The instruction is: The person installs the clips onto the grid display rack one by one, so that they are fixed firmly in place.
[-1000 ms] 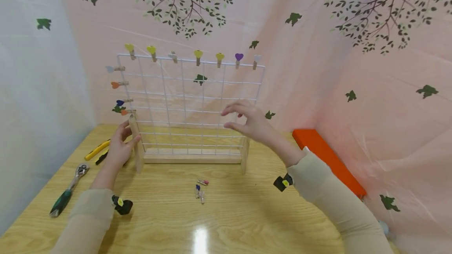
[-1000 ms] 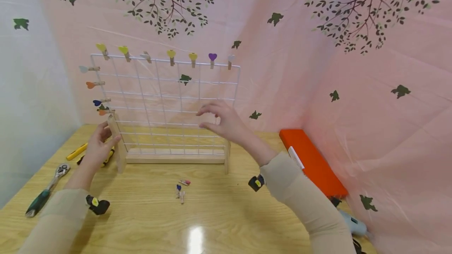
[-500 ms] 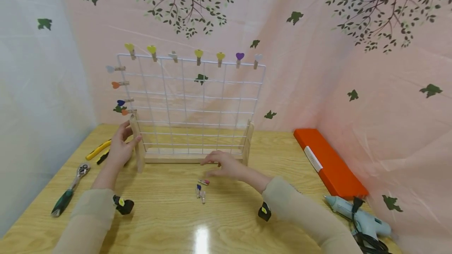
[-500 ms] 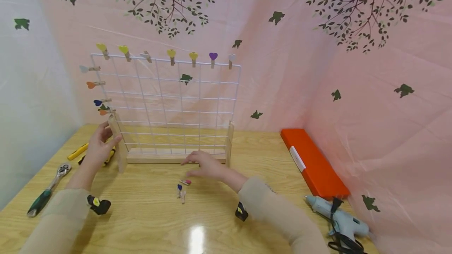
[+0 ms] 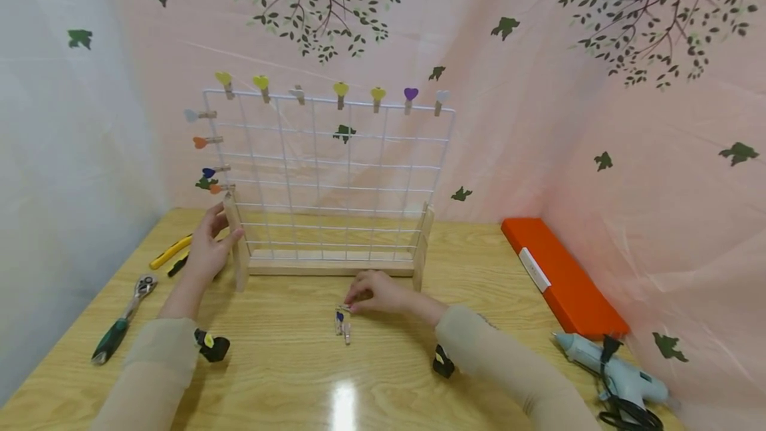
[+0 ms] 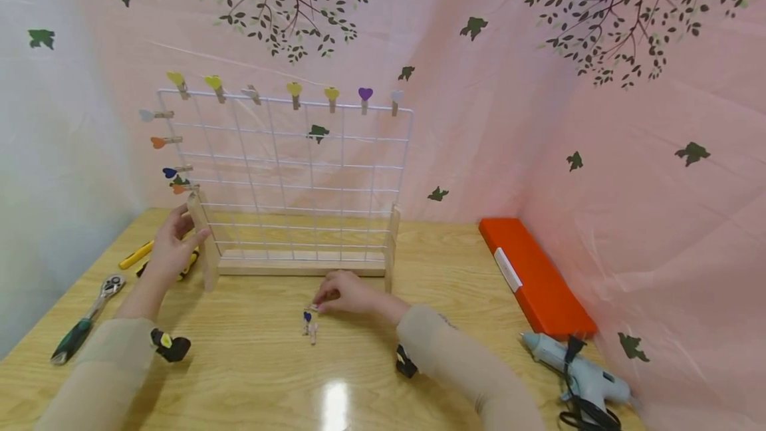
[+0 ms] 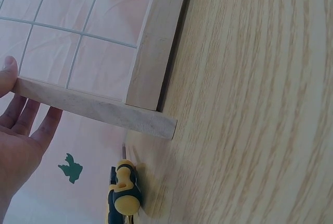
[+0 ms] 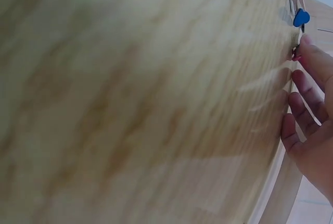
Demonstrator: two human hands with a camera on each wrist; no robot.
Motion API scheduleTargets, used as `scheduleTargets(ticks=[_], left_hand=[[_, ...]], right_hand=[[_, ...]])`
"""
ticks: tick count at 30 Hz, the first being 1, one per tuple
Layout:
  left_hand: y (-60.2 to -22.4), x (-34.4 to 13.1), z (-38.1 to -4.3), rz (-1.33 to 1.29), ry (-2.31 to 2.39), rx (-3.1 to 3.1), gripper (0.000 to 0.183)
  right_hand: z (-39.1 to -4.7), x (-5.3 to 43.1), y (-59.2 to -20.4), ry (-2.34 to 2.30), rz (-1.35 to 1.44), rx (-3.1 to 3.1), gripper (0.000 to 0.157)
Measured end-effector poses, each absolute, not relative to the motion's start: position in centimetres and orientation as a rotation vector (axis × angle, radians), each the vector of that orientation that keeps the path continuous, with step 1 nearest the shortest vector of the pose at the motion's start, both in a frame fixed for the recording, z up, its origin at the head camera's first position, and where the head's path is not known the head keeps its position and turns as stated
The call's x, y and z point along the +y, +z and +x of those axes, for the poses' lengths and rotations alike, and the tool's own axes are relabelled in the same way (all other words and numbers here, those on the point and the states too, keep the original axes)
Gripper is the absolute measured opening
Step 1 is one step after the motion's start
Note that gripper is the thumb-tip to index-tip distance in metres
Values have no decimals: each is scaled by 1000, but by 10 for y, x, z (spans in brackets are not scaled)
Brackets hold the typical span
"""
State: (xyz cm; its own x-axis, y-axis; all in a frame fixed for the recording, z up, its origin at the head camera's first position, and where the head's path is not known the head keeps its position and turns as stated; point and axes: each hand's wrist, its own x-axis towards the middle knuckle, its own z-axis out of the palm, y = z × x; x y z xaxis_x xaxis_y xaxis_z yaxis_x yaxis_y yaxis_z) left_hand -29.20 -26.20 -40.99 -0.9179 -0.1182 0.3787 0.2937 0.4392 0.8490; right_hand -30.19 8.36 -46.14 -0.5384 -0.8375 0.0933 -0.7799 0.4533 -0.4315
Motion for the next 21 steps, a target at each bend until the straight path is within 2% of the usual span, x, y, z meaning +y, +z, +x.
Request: scheduleTargets(ticks=[9,14,21], left_hand=[[-408,-261,-291,-145,-1470,-2315,59],[-409,-261,-292,-142,-1471,-2313,59],[-408,-261,-291,-136,-1490,-2317,60]], right_hand=[[-302,84,-461,-656,-1384,2547,19],[-299,88,-455,-807,-1214,2484,19],[-293,102,-436,-1037,-1001,2481,11]])
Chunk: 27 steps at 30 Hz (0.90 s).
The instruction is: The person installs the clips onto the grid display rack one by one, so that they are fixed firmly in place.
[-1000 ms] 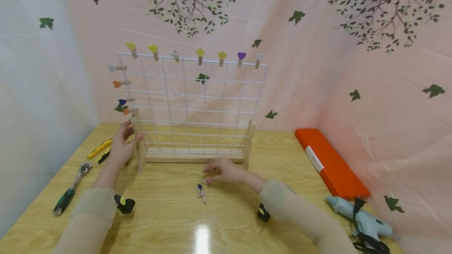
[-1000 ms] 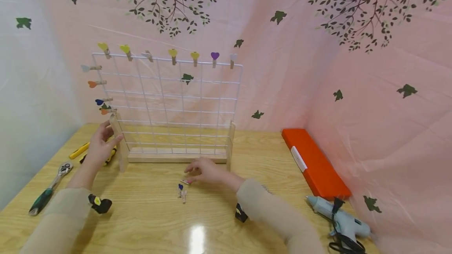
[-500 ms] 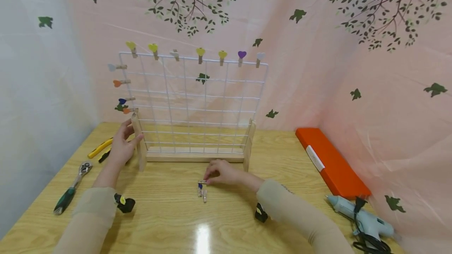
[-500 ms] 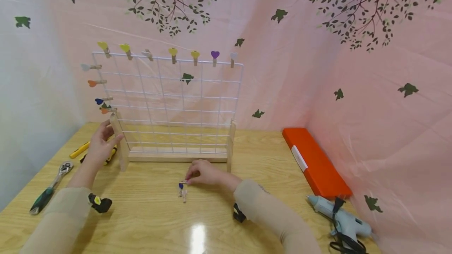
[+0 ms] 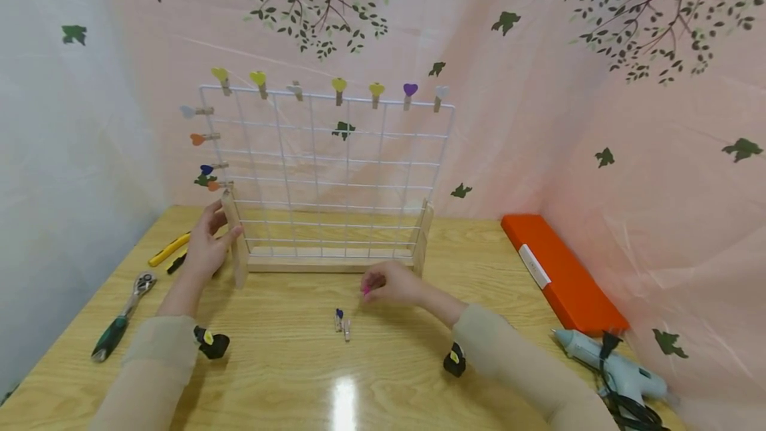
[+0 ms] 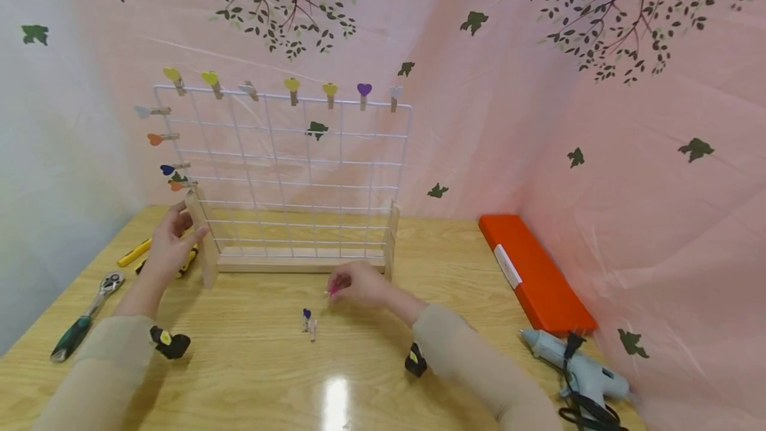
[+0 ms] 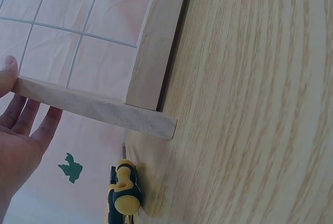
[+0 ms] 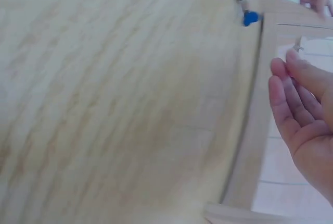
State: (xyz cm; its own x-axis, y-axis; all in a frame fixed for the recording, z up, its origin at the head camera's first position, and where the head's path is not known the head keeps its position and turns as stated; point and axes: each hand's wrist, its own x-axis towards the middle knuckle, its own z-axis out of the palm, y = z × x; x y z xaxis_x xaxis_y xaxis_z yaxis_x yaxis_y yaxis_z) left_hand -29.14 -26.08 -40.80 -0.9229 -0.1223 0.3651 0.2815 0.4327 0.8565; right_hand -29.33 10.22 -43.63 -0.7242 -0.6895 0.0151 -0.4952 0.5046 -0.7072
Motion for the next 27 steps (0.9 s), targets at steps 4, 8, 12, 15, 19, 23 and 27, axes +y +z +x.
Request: scheduleTargets(ticks=[4,8,12,15,19,23,27], left_hand=[[-407,-260,-292,-130,-1499,-2322,60],[-409,-260,-294,-124,-1503,-2324,60],[-410,-261,-294,-120,-1503,-2322,59],[-410,-262,-294,-117,-1502,-2322,58],[-410,-261,-293,-118,-1509,-2323,59],[-410,-261,-292,-116,-1509,-2330,59],[-410,-261,-291,-117,-1504,-2329,59]], right_hand=[[-286,113,-411,-1197,-1044,2477,11],[-270,122,-367,-1339,-1070,2477,15],[-260,133,-323,-1476,-1036,2534,17],[-258,144,-297,-1617,-1046,2612,17],[-263,161,-273,-1872,-1036,2722,20],[-277,174,-261,-2269,-977,2671,20],[-291,178,-252,-2632,-1015,2561,15]])
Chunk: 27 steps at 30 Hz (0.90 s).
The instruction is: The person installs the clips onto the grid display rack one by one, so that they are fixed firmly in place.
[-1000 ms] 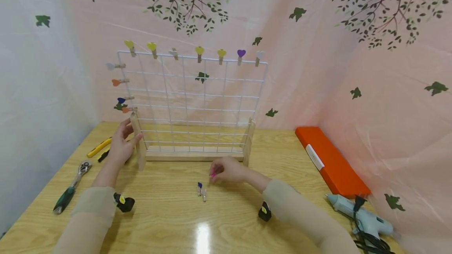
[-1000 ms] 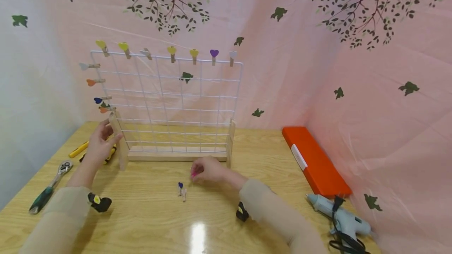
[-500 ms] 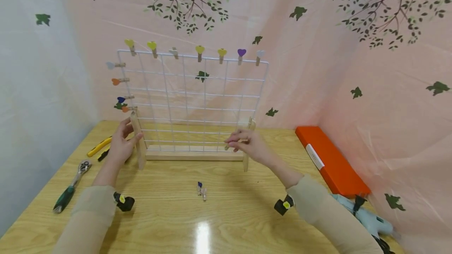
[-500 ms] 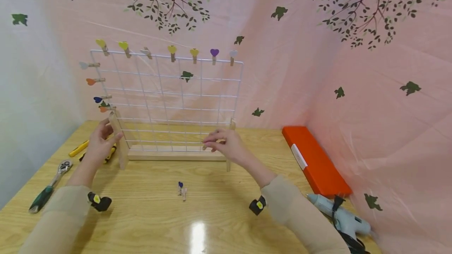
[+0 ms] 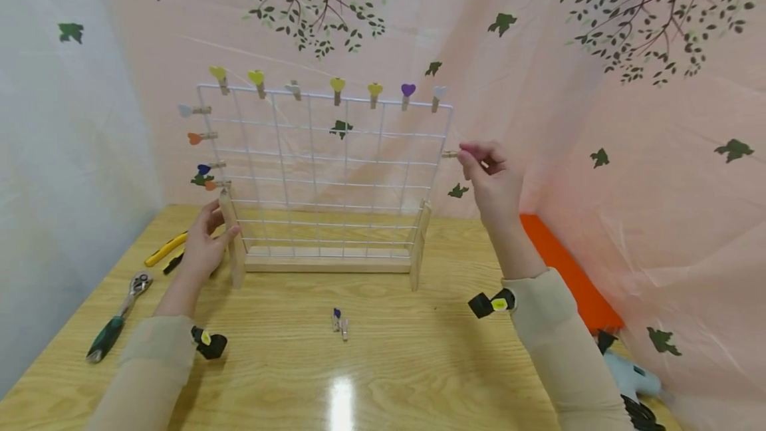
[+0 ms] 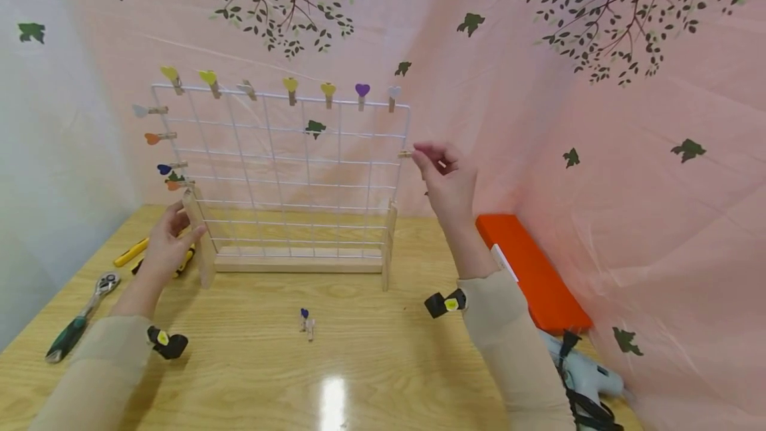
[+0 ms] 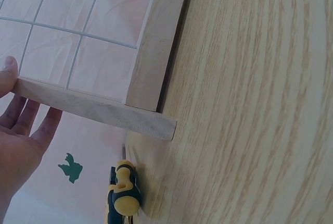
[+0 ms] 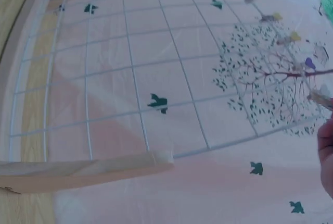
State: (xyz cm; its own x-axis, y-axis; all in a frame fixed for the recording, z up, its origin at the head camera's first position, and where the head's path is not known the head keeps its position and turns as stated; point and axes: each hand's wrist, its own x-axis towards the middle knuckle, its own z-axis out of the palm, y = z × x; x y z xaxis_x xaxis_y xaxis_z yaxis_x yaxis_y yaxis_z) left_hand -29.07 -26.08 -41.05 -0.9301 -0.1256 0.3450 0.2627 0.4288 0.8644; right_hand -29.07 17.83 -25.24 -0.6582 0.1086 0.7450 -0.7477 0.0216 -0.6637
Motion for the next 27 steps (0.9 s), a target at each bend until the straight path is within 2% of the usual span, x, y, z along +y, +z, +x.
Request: scheduleTargets(ticks=[14,18,27], left_hand=[[-411,-262,-292,-125,-1493,-2315,60],[-412,-262,-292,-126,-1496,-2308,60],[-411,-261,-292,-145,-1501,-2299,58]], right_hand=[[-327,166,-250,1714,532,-1351,12],[-326,159,-248,1695,530,-1366,17],[-316,156,-244,1655,524,-1471,16]])
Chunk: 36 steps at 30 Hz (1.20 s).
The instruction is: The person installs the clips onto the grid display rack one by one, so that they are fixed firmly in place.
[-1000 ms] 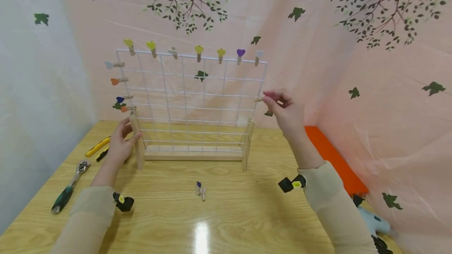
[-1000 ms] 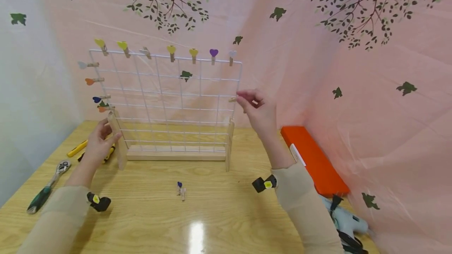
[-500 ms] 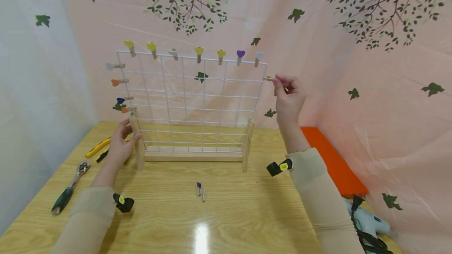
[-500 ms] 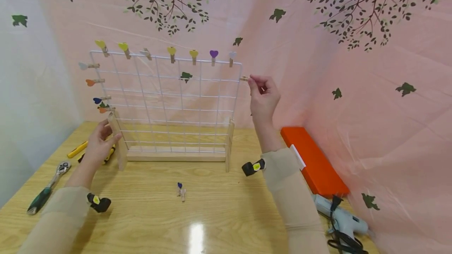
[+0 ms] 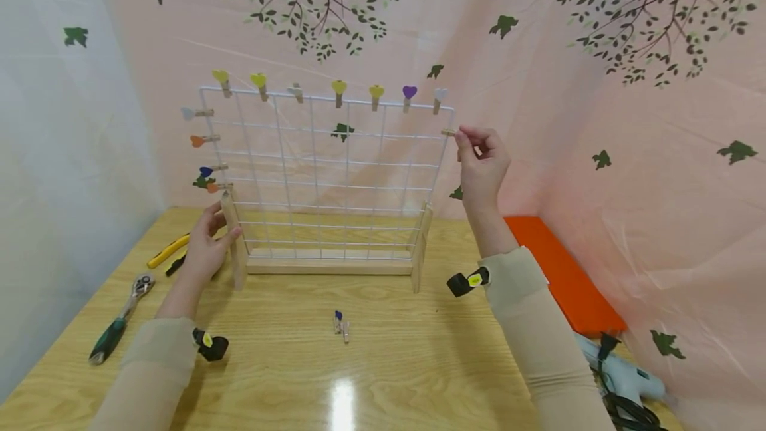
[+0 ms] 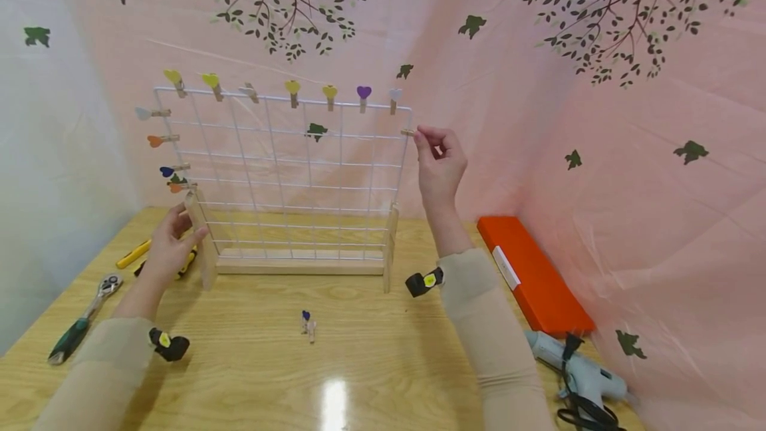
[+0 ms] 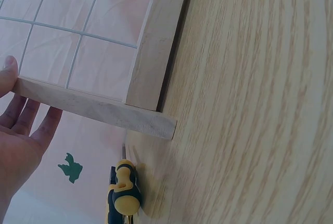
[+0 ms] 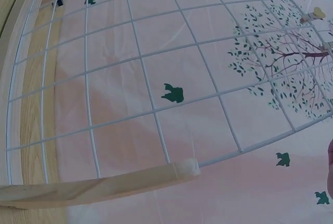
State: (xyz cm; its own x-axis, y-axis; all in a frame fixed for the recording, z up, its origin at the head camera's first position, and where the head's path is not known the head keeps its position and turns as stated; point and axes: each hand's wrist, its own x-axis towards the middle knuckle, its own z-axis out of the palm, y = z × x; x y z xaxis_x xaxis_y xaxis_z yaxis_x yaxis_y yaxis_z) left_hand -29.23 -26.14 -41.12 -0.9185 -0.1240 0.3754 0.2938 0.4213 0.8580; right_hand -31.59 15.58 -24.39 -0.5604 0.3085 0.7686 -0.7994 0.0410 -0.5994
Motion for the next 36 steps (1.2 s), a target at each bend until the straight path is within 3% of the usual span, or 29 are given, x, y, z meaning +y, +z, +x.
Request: scheduleTargets(ticks=[7,14,26,36], left_hand=[[-414,-263,-292,-143,-1497,-2304,59],[-416,-265,-293,-163,-1488,-2292,59],[-411,-261,-291,-132,-1505,-2307,58],[-412,-262,-293,-108,-1505,-2302,59]], right_hand=[[-305,162,-248,1471,544,-1627,22],[-280,154,-272,1319,808,-1723,23],[-259,111,-400,996,1277,-2445,44],[-269,86,-452,999,1445,-2734,48]])
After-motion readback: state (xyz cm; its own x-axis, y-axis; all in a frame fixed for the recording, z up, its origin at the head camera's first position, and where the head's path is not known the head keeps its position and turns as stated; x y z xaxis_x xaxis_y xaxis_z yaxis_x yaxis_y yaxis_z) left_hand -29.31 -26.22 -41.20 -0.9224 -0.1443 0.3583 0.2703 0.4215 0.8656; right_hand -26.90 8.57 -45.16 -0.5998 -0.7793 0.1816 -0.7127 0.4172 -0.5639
